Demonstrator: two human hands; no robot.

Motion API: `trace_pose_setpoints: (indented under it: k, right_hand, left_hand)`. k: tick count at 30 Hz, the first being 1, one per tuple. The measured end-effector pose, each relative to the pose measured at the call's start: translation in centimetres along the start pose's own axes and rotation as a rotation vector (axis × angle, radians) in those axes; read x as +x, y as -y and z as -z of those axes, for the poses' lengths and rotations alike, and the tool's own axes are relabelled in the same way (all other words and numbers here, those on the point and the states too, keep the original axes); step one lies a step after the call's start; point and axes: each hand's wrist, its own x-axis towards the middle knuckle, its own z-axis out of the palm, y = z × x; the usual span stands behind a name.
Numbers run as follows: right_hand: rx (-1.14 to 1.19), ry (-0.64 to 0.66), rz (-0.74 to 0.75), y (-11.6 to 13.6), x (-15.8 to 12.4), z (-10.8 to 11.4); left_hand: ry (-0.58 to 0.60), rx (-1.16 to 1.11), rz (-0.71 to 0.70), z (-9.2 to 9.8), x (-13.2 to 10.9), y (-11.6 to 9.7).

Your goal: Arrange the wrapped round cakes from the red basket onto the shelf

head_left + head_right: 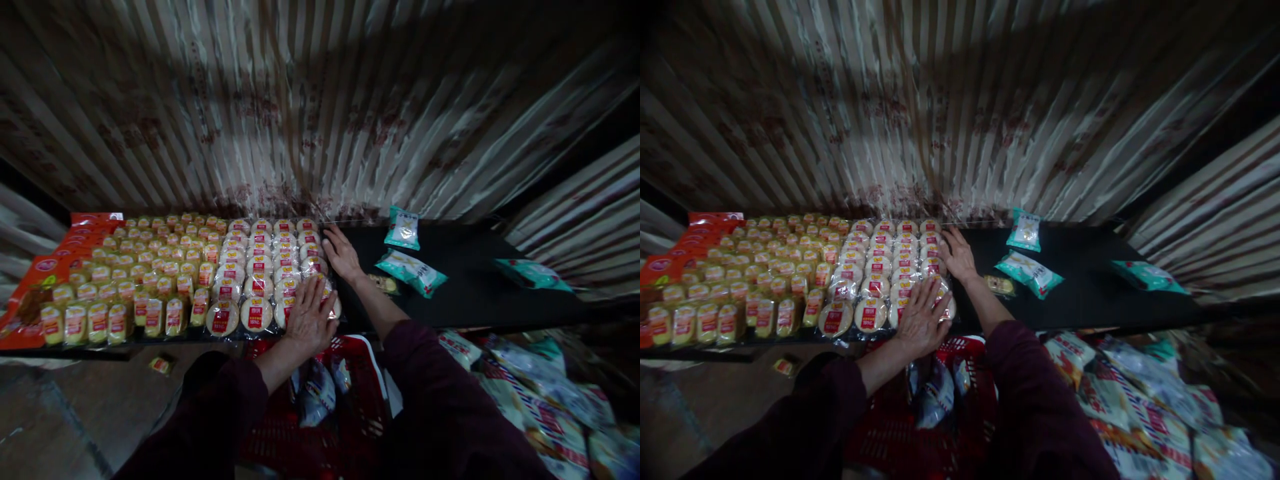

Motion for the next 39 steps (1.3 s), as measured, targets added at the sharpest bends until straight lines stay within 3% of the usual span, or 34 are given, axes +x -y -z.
trace_pose_setpoints:
  k: [6,12,17,20,22,25,29,31,35,39]
  right_hand:
    - [0.036,-0.101,-0.039,1.6,-5.7,2.9]
    - [0.127,-0.177,-0.128,3.9,-13.0,4.1]
    - [0.241,-0.165,-0.158,6.7,-21.0,2.5]
    - [0.256,-0.081,-0.229,7.3,-25.7,0.7]
    - [0.205,-0.073,-0.251,7.5,-27.6,0.0]
    - [0.156,-0.066,-0.171,7.9,-27.6,0.4]
    - [0.002,-0.089,-0.070,8.7,-23.3,2.1]
    - [-0.065,-0.069,-0.028,8.8,-20.8,2.3]
    - [-0.181,0.032,-0.081,8.3,-18.1,1.5]
    - [-0.202,0.091,-0.112,7.8,-18.3,0.7]
  left_hand:
    - [-0.008,0.009,-0.036,1.1,-2.7,-1.6]
    - [0.129,-0.129,-0.047,-1.1,-10.0,-4.7]
    - [0.317,-0.228,0.250,-3.4,-14.4,-6.0]
    - [0.466,-0.257,0.518,-2.8,-15.1,-5.7]
    - [0.504,-0.248,0.593,-1.8,-15.2,-5.3]
    - [0.385,-0.179,0.457,0.0,-15.3,-5.0]
    - [0.114,-0.042,0.198,2.1,-14.1,-5.0]
    - [0.030,0.017,0.160,2.8,-13.0,-5.0]
    - [0.015,0.120,0.262,3.6,-11.1,-3.8]
    - [0.068,0.161,0.266,3.3,-10.8,-2.2]
